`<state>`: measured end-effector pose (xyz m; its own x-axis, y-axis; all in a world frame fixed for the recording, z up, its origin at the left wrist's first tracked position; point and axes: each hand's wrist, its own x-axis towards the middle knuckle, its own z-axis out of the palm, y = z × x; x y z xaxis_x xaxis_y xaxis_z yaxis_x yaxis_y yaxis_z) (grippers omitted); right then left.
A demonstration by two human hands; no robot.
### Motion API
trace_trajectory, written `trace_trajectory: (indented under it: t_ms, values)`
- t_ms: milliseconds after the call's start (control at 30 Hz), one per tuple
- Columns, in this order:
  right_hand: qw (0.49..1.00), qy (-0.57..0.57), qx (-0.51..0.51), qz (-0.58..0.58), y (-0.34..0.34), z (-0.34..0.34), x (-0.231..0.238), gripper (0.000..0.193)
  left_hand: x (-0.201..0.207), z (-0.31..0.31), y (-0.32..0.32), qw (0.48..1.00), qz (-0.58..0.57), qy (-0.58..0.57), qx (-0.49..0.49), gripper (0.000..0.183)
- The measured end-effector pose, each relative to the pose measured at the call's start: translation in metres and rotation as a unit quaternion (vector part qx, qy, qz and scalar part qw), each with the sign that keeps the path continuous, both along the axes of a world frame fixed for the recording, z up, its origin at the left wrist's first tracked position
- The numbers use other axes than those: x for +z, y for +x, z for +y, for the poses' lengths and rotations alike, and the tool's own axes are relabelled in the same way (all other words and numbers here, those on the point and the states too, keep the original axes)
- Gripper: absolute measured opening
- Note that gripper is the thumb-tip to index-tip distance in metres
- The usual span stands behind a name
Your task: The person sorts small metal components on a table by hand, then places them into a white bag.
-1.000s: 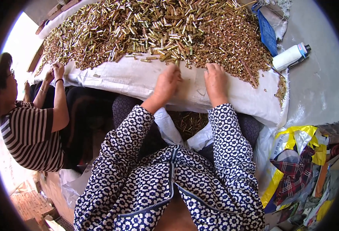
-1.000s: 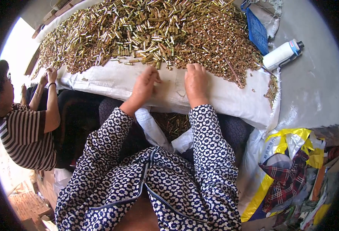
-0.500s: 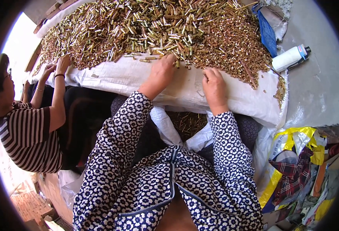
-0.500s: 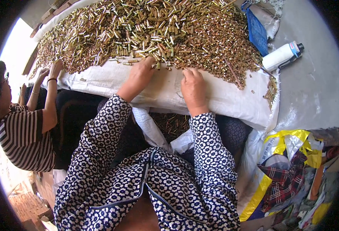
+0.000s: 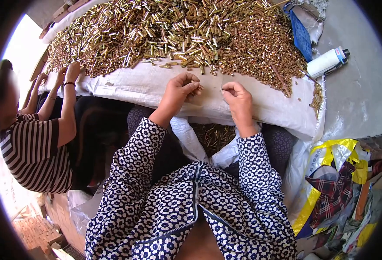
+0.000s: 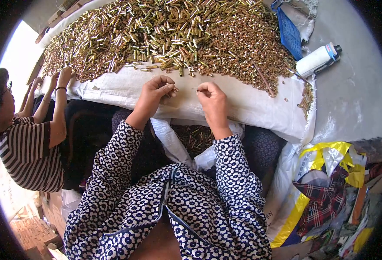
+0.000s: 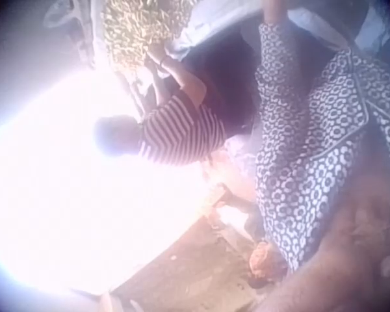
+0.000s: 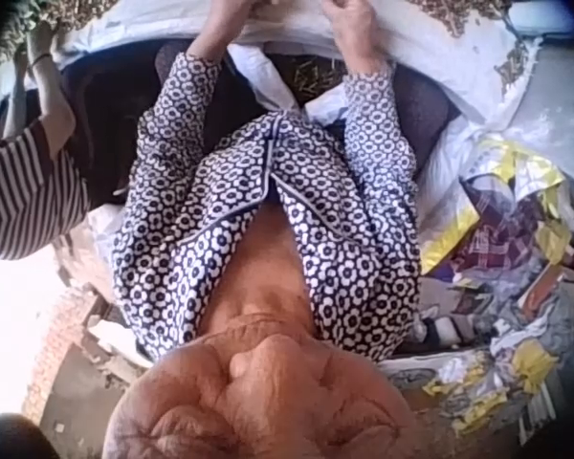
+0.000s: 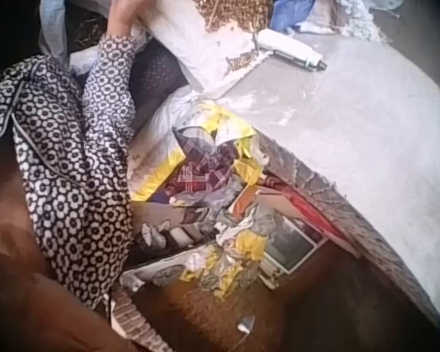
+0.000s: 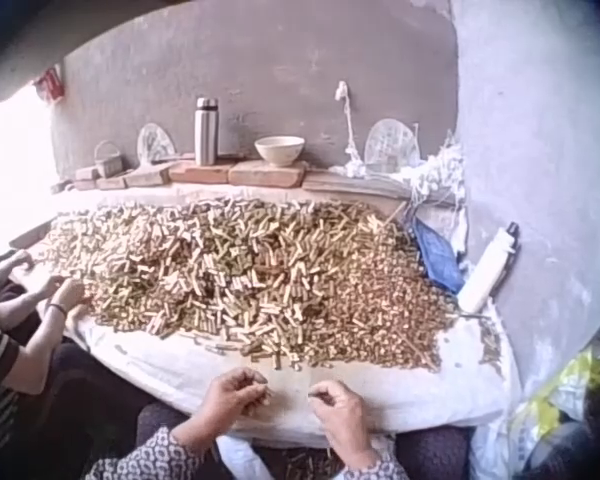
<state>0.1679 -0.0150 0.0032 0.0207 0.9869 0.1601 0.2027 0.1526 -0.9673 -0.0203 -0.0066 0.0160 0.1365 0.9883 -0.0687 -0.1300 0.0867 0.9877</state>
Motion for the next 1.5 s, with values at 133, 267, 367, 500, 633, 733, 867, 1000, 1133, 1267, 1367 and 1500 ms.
trace_trajectory:
  t_ms: [133,267,367,500,633,733,867,1000,1133,1267,1367,1500]
  values:
    - [0.968,-0.053,0.075,0.236,-0.014,-0.011,0.007,0.010,-0.002,-0.010,0.003,0.997,-0.074,-0.034,-0.001,0.007]
    - [0.959,-0.052,0.083,0.266,-0.017,-0.015,0.004,0.012,-0.004,-0.014,0.005,0.992,-0.116,-0.039,-0.025,0.007]
    - [0.955,-0.053,0.087,0.279,-0.020,-0.016,0.002,0.012,-0.005,-0.015,0.005,0.993,-0.108,-0.043,-0.037,0.008]
    - [0.956,-0.053,0.082,0.275,-0.021,-0.017,-0.002,0.012,-0.007,-0.016,0.009,0.990,-0.129,-0.040,-0.034,0.008]
    - [0.965,-0.042,0.070,0.249,-0.021,-0.019,0.000,0.010,-0.007,-0.018,0.011,0.990,-0.136,-0.032,-0.030,0.008]
    - [0.963,-0.033,0.072,0.257,-0.021,-0.020,-0.002,0.009,-0.007,-0.018,0.010,0.990,-0.137,-0.020,-0.038,0.007]
    - [0.966,-0.036,0.073,0.244,-0.019,-0.019,-0.002,0.008,-0.009,-0.018,0.009,0.992,-0.123,0.001,-0.038,0.007]
    - [0.968,-0.034,0.064,0.239,-0.018,-0.019,-0.004,0.008,-0.007,-0.018,0.013,0.993,-0.102,0.036,-0.045,0.007]
    - [0.993,0.003,0.059,0.105,-0.013,-0.014,-0.007,0.010,-0.009,-0.012,0.016,0.997,-0.019,0.064,-0.038,0.006]
    - [0.957,0.146,0.031,-0.249,-0.011,-0.009,-0.007,0.019,-0.014,-0.010,0.024,0.906,0.327,0.259,-0.066,0.011]
    - [0.958,0.101,0.035,-0.265,0.001,0.000,0.000,0.015,-0.005,-0.010,0.037,0.845,0.387,0.366,-0.057,0.006]
    - [0.921,0.220,-0.079,-0.312,0.008,0.023,0.000,0.017,0.006,-0.014,0.047,0.805,0.460,0.365,-0.085,0.005]
